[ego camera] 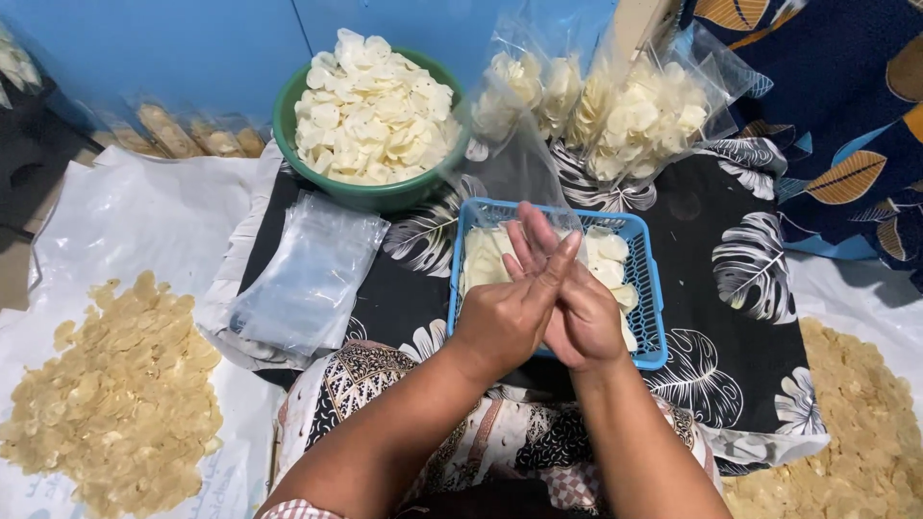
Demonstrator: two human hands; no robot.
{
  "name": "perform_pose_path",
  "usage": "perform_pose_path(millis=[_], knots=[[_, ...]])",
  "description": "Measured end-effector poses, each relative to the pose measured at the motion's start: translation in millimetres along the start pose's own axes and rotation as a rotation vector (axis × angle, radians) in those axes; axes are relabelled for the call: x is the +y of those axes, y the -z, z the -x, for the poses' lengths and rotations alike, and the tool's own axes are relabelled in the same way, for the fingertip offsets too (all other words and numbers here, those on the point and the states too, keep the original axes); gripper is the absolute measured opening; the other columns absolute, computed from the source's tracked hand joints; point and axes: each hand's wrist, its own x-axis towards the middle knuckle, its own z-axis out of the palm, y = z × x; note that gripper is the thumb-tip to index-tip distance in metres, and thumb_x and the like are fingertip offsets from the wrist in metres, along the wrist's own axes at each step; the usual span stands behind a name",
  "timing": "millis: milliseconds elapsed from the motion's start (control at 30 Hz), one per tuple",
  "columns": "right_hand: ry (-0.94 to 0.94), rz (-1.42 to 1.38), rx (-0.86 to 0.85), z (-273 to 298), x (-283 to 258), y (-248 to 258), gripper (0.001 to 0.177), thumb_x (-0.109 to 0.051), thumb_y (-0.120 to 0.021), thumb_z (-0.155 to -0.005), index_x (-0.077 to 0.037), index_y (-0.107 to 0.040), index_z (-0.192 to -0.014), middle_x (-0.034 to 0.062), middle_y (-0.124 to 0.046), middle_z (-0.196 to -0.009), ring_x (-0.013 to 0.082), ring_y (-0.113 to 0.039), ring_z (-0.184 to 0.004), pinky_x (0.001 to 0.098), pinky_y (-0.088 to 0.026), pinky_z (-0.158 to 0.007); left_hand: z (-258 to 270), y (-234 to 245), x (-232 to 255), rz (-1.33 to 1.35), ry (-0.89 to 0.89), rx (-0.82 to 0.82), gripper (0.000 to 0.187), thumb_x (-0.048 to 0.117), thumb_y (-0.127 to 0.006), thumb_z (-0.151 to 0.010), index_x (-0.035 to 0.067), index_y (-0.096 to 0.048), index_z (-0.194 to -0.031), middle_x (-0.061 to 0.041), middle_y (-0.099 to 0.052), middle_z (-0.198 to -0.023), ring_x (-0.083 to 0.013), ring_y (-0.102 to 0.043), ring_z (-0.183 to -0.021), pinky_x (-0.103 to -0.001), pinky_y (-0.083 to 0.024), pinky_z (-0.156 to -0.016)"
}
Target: Packaging white chips into small plastic bags from a basket
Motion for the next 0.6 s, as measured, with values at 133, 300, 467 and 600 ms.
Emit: perform_pose_path(millis=[133, 300, 467, 600], knots=[[0.069, 0.179, -0.002, -2.7, -6.0, -6.9, 0.055, -0.026, -0.028, -0.114, -0.007, -0.015, -0.164, 0.0145, 0.004, -0.174, 0.0423, 0.0, -0.158, 0.0539, -0.008, -0.127, 0.1, 4.1, 9.2, 0.03, -0.041, 0.001, 0.047, 0.022, -0.049, -0.098, 0.012, -0.06, -0.143, 0.003, -0.059, -0.06, -0.0139, -0.062, -0.049, -0.028, -0.055, -0.048], [0.129, 0.309, 0.037, 0.5, -6.3, -14.2, 0.059, -0.033, -0.027, -0.114, -0.01, -0.01, -0.166, 0.0093, 0.001, -0.175, 0.037, -0.004, -0.161, 0.05, -0.011, -0.129, -14.8, 27.2, 25.9, 0.225, 0.003, -0.041, 0.055, 0.007, -0.049, -0.101, -0.001, -0.042, -0.155, -0.015, -0.064, -0.061, -0.0274, -0.071, -0.057, -0.035, -0.058, -0.058], [0.177, 0.996, 0.128, -3.7, -11.6, 20.0, 0.058, -0.03, -0.028, -0.111, -0.005, -0.017, -0.163, 0.0183, -0.012, -0.171, 0.0394, -0.012, -0.157, 0.0569, -0.01, -0.129, -11.5, 15.3, -8.4, 0.681, 0.408, -0.218, 0.085, 0.036, -0.064, -0.09, 0.009, -0.024, -0.16, -0.019, -0.056, -0.099, -0.0447, -0.059, -0.09, -0.058, -0.049, -0.08], [0.189, 1.081, -0.113, -3.2, 9.8, -1.1, 0.069, -0.039, -0.032, -0.11, -0.004, -0.01, -0.165, 0.0187, -0.014, -0.172, 0.0369, -0.013, -0.158, 0.0513, -0.014, -0.129, -5.0, -8.9, -39.9, 1.436, 0.966, -0.258, 0.125, 0.049, -0.073, -0.086, 0.023, 0.025, -0.159, -0.046, -0.003, -0.158, -0.0706, -0.017, -0.137, -0.079, -0.024, -0.107]])
